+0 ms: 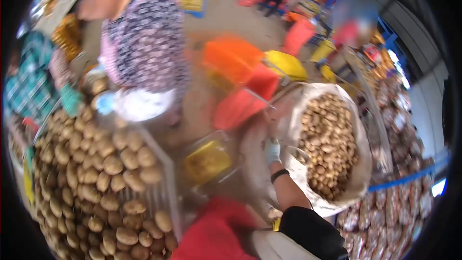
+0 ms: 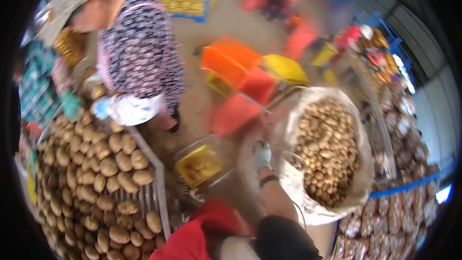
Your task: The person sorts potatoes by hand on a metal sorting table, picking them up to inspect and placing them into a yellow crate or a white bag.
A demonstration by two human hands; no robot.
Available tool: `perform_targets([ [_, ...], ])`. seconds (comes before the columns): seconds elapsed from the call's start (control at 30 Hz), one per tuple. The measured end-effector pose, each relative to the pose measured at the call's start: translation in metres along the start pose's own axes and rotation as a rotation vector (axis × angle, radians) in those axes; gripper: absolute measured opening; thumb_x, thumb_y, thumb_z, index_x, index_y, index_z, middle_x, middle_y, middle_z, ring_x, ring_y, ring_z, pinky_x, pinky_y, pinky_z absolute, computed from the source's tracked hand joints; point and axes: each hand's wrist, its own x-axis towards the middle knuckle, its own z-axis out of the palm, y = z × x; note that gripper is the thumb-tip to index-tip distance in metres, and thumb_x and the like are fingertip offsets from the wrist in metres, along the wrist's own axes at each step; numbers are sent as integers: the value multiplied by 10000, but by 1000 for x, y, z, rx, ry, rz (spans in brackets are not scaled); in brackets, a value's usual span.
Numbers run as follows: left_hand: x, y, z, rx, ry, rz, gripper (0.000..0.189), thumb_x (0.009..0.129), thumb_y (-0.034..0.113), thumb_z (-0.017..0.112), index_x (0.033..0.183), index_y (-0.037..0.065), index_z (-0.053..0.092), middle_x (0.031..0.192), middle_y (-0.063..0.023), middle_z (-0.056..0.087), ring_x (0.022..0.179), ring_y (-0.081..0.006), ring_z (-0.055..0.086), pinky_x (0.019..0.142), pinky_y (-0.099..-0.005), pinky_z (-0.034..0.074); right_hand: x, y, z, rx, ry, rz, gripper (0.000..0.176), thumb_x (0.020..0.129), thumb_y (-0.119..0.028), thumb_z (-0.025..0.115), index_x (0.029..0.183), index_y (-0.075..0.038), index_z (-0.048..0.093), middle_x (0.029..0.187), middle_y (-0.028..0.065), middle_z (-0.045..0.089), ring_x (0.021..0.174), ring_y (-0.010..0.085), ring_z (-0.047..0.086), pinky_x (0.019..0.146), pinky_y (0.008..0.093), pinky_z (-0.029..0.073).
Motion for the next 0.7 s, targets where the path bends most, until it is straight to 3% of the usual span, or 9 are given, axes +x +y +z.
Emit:
perform_targets([
  [0.03, -9, -6, -3, -21, -54, -54, 571, 812, 189, 634, 1339, -18, 564, 1356, -242, 586, 1253, -446, 536, 1101, -505, 419, -33, -14, 48, -267, -157, -147, 120, 1005, -188, 587, 1072, -101, 637, 878, 40, 645, 717, 151, 622, 578, 302, 502],
  [0.07, -14, -9, -7, -56, -109, -123, 577, 811, 186, 634, 1346, -17, 561, 1359, -243, 583, 1254, -446, 537, 1102, -503, 418, -73, -23, 107, -120, -183, -81, 113, 993, -188, 641, 1071, -106, 642, 872, 21, 641, 692, 122, 579, 596, 297, 512],
  [0.1, -21, -13, -16, -82, -137, -201, 583, 810, 183, 634, 1352, -17, 558, 1363, -244, 581, 1255, -445, 538, 1104, -502, 418, -104, -20, 144, -76, -491, -218, 145, 997, -204, 658, 1095, -97, 647, 899, -11, 645, 737, 118, 604, 660, 293, 537],
  [0.27, -37, -15, -53, -267, -13, -406, 577, 817, 72, 723, 1364, 24, 547, 1401, -215, 538, 1327, -393, 491, 1146, -476, 380, -325, -68, 271, -287, -1362, -1134, 206, 955, -151, 681, 1127, -39, 659, 1000, 138, 713, 864, 282, 699, 767, 365, 563],
  [0.33, -59, -11, -56, -193, 40, -430, 557, 806, 67, 722, 1337, 23, 558, 1391, -212, 545, 1316, -401, 497, 1134, -490, 388, -389, -68, 289, -261, -1699, -1198, 336, 906, -203, 730, 1193, -52, 642, 1144, 192, 693, 1006, 356, 693, 876, 403, 553],
  [0.47, -93, -9, -66, -123, 21, -464, 578, 781, 93, 716, 1332, 38, 553, 1417, -213, 527, 1337, -423, 469, 1141, -520, 364, -511, -74, 297, -181, -1908, -1663, 583, 846, -352, 771, 1317, -75, 569, 1407, 161, 561, 1252, 374, 561, 1033, 485, 468],
  [0.57, -113, -5, -71, -13, 23, -468, 631, 781, 119, 717, 1375, 41, 520, 1471, -223, 479, 1372, -435, 430, 1159, -519, 339, -522, -47, 301, -117, -1950, -1829, 544, 841, -403, 766, 1268, -103, 609, 1382, 141, 551, 1260, 382, 527, 1054, 567, 415],
  [0.67, -138, -16, -58, 14, 113, -653, 723, 798, 147, 716, 1462, 43, 449, 1545, -227, 405, 1419, -434, 383, 1182, -522, 309, -487, -39, 339, -582, -2034, -1413, 508, 833, -432, 762, 1235, -146, 643, 1347, 127, 544, 1265, 366, 512, 1074, 620, 363],
  [0.7, -136, -17, -60, -41, 131, -715, 717, 808, 193, 719, 1447, 19, 447, 1528, -266, 405, 1387, -475, 402, 1147, -559, 338, -466, -19, 370, -497, -1780, -1665, 491, 825, -440, 764, 1218, -166, 656, 1328, 125, 548, 1252, 362, 521, 1069, 622, 368],
])
